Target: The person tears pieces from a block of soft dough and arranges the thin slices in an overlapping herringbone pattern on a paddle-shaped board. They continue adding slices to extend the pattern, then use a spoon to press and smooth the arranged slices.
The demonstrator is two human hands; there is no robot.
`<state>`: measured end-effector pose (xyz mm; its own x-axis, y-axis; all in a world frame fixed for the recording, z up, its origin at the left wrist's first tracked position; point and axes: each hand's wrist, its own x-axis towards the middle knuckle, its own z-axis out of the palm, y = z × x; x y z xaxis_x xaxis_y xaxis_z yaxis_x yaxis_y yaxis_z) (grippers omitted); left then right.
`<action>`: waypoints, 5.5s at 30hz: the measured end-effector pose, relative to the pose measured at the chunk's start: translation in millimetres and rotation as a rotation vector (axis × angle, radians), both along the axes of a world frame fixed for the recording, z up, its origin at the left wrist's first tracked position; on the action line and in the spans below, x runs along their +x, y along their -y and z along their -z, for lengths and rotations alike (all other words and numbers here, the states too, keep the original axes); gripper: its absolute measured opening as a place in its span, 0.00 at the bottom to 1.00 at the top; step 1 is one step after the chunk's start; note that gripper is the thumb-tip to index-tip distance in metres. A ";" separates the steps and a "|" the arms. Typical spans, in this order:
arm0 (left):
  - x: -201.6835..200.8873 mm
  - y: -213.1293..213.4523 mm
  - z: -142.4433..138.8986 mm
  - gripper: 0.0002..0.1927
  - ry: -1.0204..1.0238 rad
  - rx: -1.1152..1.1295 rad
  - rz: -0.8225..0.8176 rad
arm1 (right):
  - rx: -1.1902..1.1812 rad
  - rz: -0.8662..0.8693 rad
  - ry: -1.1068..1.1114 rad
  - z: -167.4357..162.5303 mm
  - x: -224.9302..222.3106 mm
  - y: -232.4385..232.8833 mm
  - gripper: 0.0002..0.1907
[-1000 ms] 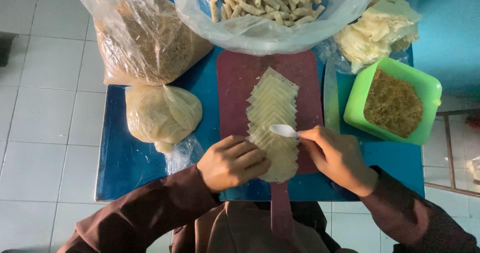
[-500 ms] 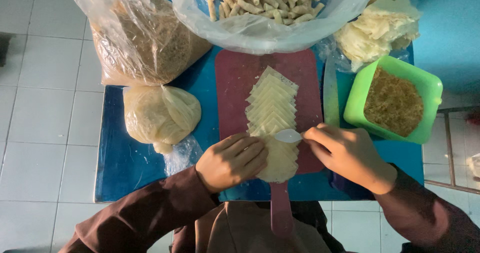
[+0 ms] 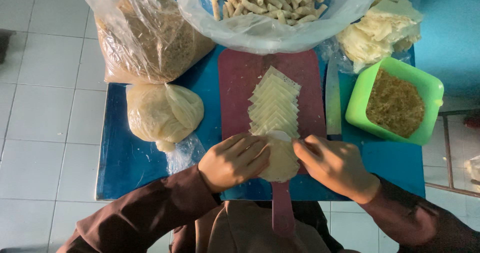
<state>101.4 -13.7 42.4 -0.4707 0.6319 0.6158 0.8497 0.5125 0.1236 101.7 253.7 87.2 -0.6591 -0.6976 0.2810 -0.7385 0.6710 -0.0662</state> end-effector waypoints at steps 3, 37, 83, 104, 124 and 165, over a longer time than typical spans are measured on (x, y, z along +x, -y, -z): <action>0.2 0.3 0.0 0.14 0.001 -0.004 0.002 | 0.083 -0.014 -0.088 5.1 0.3 -7.0 0.12; 1.8 0.2 1.1 0.12 -0.002 -0.010 -0.018 | -0.238 0.141 0.266 6.5 -22.8 -16.1 0.10; -0.8 1.3 4.6 0.22 0.053 -0.075 0.032 | -0.186 0.036 0.049 -8.9 -51.7 -9.6 0.09; 1.0 -0.1 2.3 0.21 0.076 -0.058 0.027 | -0.032 0.104 0.158 -29.6 -51.1 -7.1 0.03; 0.1 -1.3 2.2 0.22 0.072 -0.078 0.032 | 0.036 0.016 -0.094 -3.8 -41.3 -10.6 0.14; -1.2 -1.5 4.6 0.20 0.086 -0.027 0.031 | -0.011 -0.075 -0.098 8.4 -21.0 -17.8 0.18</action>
<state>100.2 -12.1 37.8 -0.5007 0.6630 0.5565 0.8523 0.4899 0.1832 80.7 271.5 78.8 -0.5744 -0.7404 0.3492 -0.7898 0.6134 0.0015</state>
